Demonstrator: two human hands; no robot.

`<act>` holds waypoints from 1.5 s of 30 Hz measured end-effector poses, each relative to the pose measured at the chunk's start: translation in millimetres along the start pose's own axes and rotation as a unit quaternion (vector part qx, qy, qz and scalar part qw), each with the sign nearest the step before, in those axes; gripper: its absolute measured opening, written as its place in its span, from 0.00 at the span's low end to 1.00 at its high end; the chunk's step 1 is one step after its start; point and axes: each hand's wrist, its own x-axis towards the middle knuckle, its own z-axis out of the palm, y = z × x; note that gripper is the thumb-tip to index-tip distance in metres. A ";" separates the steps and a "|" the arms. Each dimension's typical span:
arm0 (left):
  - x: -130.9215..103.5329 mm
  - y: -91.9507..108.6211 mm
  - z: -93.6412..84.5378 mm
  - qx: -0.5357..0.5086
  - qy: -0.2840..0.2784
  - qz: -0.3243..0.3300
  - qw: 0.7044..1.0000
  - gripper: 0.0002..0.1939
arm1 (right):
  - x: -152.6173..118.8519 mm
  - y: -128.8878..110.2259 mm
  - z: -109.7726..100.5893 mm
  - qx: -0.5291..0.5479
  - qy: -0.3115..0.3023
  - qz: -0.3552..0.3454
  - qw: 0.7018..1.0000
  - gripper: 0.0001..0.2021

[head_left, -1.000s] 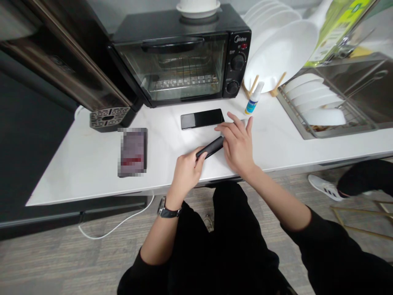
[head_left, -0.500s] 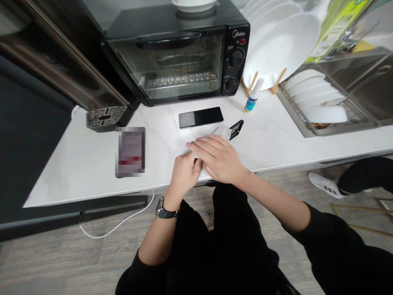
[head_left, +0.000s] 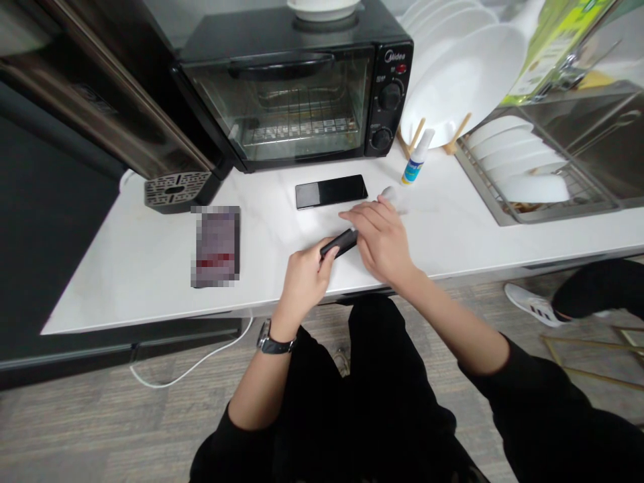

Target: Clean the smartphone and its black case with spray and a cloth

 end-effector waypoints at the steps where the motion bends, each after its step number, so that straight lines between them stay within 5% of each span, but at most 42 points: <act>1: 0.1 -0.9 0.4 0.014 0.002 0.004 1.000 0.14 | -1.2 -11.7 4.9 0.009 -0.001 0.000 1.000 0.23; 5: -0.3 -8.3 2.6 0.069 0.009 0.011 0.998 0.11 | -3.1 -46.8 18.9 0.038 -0.039 -0.040 0.998 0.22; 9: -1.0 -14.1 4.8 0.083 0.009 0.019 0.996 0.10 | 0.6 -47.4 13.5 0.033 -0.080 -0.108 0.990 0.23; 14: -0.1 -8.7 4.6 0.072 0.014 0.016 0.997 0.13 | 7.6 -16.8 -3.2 0.025 -0.097 -0.145 0.984 0.24; 23: 0.0 -2.5 2.1 -0.002 -0.001 -0.021 1.000 0.15 | 11.2 54.1 -24.2 -0.016 -0.035 -0.070 0.997 0.25; 29: -0.4 -2.8 2.2 0.020 0.002 0.003 1.000 0.14 | -0.7 0.7 -3.3 -0.012 0.007 -0.071 0.997 0.23; 33: -1.0 -8.9 3.1 0.072 0.001 0.004 0.997 0.12 | -1.6 -41.8 18.5 0.010 -0.015 -0.097 0.995 0.21; 36: -1.1 -13.1 3.6 0.080 -0.001 0.010 0.997 0.12 | 0.4 -48.9 21.1 0.001 -0.042 -0.124 0.991 0.21; 45: -0.1 -3.0 1.0 0.016 0.004 -0.009 1.000 0.16 | 6.3 18.7 -10.5 -0.028 -0.054 -0.122 0.991 0.25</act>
